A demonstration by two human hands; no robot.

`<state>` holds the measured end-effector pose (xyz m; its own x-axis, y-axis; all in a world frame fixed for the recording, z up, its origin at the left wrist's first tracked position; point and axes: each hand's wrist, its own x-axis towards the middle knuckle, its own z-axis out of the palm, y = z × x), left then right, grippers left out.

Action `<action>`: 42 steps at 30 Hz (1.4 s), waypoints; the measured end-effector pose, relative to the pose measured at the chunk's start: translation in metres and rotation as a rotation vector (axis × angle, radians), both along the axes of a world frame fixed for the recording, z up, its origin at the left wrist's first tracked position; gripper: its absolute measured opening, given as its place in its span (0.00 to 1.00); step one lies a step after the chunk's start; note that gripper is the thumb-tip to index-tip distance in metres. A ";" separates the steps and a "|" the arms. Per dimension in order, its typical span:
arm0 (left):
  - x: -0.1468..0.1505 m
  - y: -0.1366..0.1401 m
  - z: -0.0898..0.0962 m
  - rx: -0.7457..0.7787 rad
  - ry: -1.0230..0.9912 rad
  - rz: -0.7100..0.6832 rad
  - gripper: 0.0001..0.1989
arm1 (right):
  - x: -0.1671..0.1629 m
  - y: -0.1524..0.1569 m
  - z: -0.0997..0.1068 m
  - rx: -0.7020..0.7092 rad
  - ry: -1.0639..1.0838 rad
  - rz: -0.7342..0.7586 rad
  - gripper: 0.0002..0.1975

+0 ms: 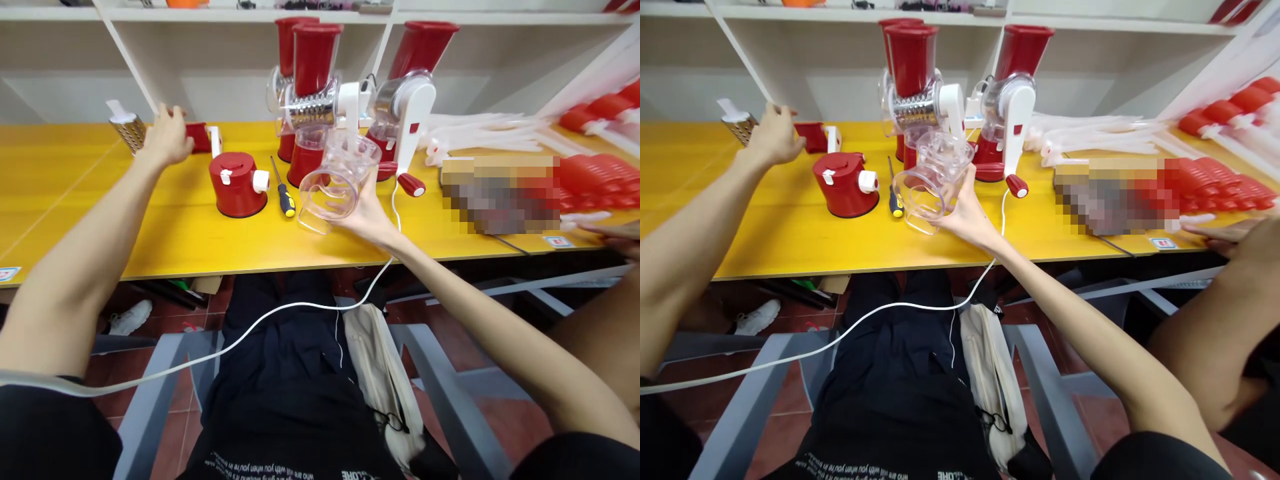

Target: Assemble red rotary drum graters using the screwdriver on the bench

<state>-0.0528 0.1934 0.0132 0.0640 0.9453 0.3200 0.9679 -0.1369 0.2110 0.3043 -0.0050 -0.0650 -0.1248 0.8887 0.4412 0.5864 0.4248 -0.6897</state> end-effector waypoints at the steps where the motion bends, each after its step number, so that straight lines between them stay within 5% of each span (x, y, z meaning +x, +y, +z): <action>1: -0.004 0.010 -0.003 -0.005 0.013 0.002 0.31 | 0.001 0.000 0.000 -0.042 0.038 0.040 0.57; 9: -0.008 0.060 0.007 -0.100 0.275 0.042 0.22 | 0.019 -0.002 0.016 -0.258 0.234 0.282 0.68; 16: -0.023 0.052 0.012 -0.063 0.370 0.078 0.28 | 0.025 -0.006 0.019 -0.344 0.317 0.350 0.62; 19: -0.040 0.017 0.026 -0.010 0.440 0.096 0.42 | 0.025 -0.007 0.017 -0.348 0.327 0.340 0.62; 22: -0.057 -0.052 0.044 0.110 0.430 0.149 0.56 | 0.025 -0.009 0.013 -0.345 0.325 0.361 0.60; 25: -0.068 -0.138 0.050 0.283 0.334 0.022 0.55 | 0.023 -0.012 0.011 -0.308 0.326 0.406 0.57; 29: -0.064 -0.218 0.026 0.302 0.391 -0.260 0.39 | 0.014 -0.017 0.009 -0.331 0.334 0.392 0.58; 34: -0.033 -0.239 -0.006 0.247 0.375 -0.471 0.18 | -0.002 -0.020 0.008 -0.351 0.358 0.400 0.58; 42: -0.005 -0.214 -0.022 0.064 0.245 -0.575 0.15 | -0.012 -0.028 0.009 -0.314 0.248 0.359 0.65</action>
<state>-0.0574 -0.0209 -0.0089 0.6353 0.7174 0.2860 0.7548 -0.6551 -0.0334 0.2920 -0.0325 -0.0557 -0.3707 0.9033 0.2160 0.2453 0.3195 -0.9153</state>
